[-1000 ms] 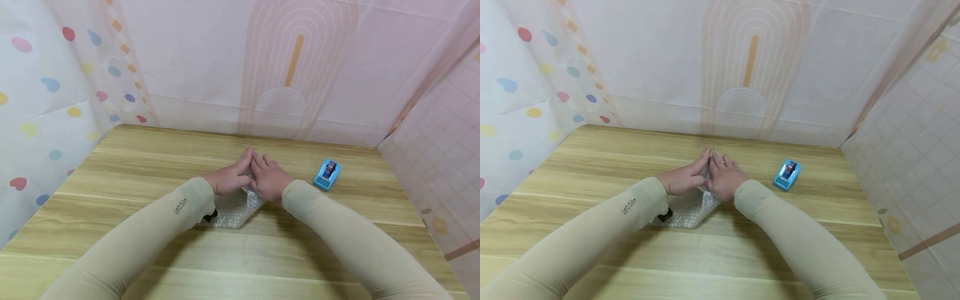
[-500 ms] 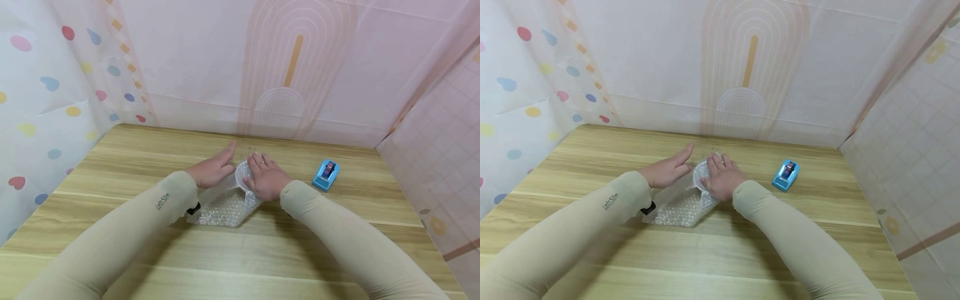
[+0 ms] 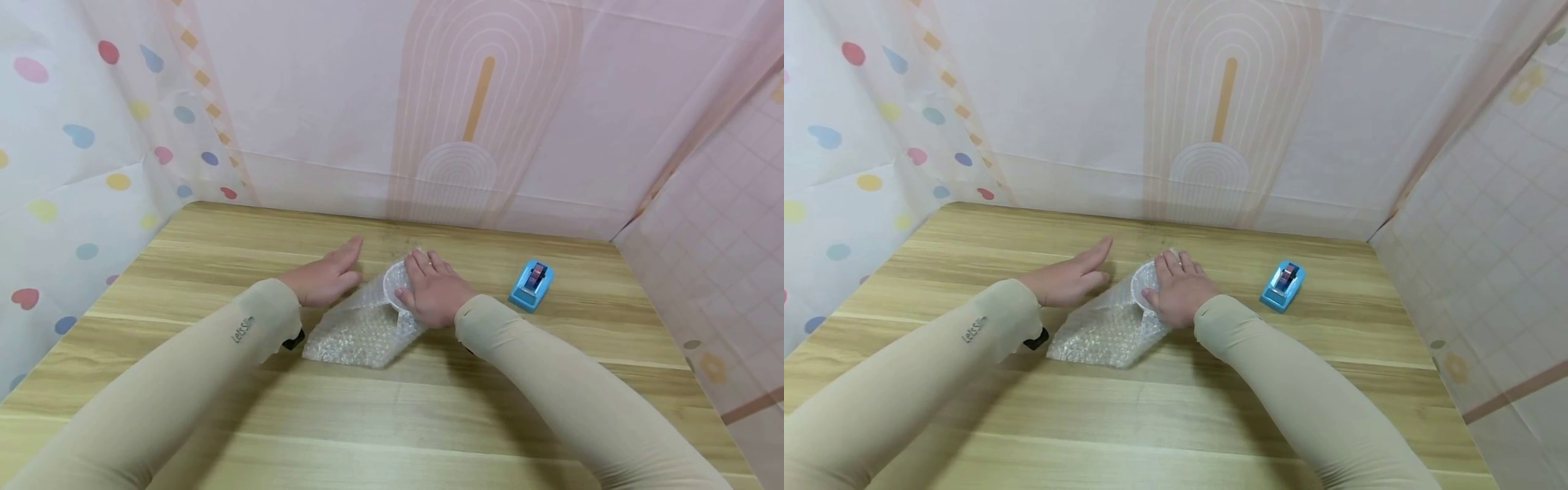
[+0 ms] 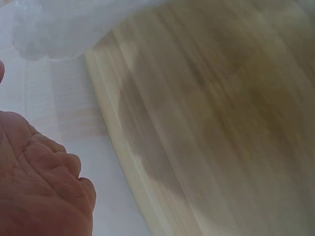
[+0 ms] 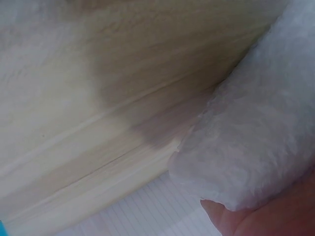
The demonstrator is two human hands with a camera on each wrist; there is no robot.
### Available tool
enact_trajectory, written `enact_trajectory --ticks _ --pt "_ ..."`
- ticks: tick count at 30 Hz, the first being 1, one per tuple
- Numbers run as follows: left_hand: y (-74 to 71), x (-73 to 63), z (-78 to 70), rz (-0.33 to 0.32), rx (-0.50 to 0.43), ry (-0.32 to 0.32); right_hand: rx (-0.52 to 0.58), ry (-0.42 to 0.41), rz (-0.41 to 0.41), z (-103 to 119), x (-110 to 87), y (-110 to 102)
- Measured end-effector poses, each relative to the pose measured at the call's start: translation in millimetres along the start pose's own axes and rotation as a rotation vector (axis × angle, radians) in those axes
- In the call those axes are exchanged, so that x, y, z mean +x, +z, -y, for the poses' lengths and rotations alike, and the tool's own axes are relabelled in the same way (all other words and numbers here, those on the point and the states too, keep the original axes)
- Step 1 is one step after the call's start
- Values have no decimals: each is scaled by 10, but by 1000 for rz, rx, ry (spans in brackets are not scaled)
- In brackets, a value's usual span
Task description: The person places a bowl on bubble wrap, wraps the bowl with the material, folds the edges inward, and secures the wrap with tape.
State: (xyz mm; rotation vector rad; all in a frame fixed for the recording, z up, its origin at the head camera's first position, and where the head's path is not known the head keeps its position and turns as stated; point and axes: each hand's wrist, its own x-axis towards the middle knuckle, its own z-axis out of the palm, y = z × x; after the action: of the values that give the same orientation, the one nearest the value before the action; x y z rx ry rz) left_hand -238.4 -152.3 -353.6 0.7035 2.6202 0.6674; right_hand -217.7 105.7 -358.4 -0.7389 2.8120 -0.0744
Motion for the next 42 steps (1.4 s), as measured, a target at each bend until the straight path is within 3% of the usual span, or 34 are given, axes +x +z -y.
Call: enact_trajectory --ticks 14,27,37,42 --pt "-20 -62 99 46 -2 -15 16 39 2 16 8 -5" --pt "-40 -101 106 103 5 -68 49 91 -53 46 45 31" --pt "-27 -91 114 129 87 -74 85 151 -55 101 42 25" --pt "-27 -83 149 123 181 -67 108 188 -62 132 46 25"
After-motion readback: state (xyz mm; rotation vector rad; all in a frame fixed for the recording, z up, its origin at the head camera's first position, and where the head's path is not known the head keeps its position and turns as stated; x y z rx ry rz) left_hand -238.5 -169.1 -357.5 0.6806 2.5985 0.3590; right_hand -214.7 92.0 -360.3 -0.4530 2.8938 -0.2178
